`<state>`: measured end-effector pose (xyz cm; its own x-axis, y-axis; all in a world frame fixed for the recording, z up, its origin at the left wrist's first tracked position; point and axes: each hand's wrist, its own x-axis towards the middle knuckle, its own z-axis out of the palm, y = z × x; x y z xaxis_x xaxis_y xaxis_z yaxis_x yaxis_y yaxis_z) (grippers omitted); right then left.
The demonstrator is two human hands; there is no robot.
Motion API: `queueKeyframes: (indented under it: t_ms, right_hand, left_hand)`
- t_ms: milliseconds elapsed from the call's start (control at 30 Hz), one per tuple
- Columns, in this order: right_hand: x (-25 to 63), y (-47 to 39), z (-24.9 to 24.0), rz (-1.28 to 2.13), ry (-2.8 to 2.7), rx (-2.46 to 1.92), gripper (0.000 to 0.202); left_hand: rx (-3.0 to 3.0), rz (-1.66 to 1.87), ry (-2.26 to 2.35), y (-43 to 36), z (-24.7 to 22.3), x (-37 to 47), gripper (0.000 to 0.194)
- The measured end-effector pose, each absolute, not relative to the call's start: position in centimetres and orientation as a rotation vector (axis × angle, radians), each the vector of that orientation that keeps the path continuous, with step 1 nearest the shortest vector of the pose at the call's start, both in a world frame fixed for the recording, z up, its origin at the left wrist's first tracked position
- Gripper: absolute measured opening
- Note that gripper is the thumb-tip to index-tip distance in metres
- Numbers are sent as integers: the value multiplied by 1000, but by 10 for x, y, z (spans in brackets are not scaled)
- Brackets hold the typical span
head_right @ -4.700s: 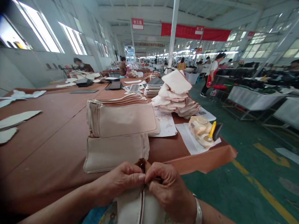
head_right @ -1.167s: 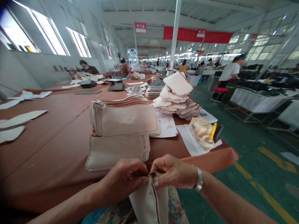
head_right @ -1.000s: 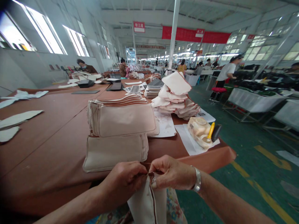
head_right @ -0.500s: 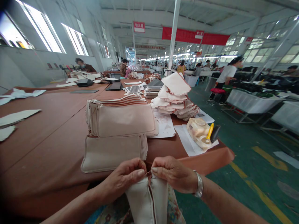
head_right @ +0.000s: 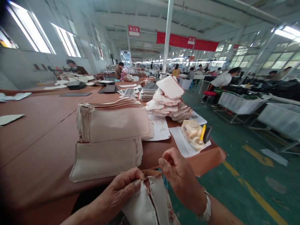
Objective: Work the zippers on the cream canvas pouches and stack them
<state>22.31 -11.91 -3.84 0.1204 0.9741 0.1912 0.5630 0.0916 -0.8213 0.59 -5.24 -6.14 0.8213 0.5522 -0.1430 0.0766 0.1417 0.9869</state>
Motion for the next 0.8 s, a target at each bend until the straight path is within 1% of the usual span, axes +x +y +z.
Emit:
queueKeyframes:
  t_ms: [100,233,300,400,433,567,700,767,800]
  right_hand:
    - [221,-142,-35,763,-1655,-1589,36]
    - [211,-154,-46,714,-1740,-1576,31]
    - [207,-153,-54,727,-1662,-1598,25]
    - [203,-150,-65,742,-1531,-1630,9]
    - [202,-149,-68,720,-1503,-1644,9]
    - [203,-146,-74,586,-1562,-1604,32]
    - [212,-147,-68,603,-1581,-1517,34]
    - [216,-150,-64,657,-1553,-1476,42]
    - [218,-152,-63,681,-1548,-1451,47]
  left_hand:
    - [1429,406,581,-53,-64,13,37]
    - [1383,403,494,-55,-69,25,35]
    - [1361,409,446,-58,-70,32,37]
    - [1384,433,447,-61,-69,40,37]
    - [1409,440,446,-61,-68,42,35]
    - [1565,435,432,-60,-67,49,30]
    - [1744,551,500,-57,-71,55,27]
    - [1736,597,482,-56,-72,57,27]
    - [1709,596,463,-56,-71,58,29]
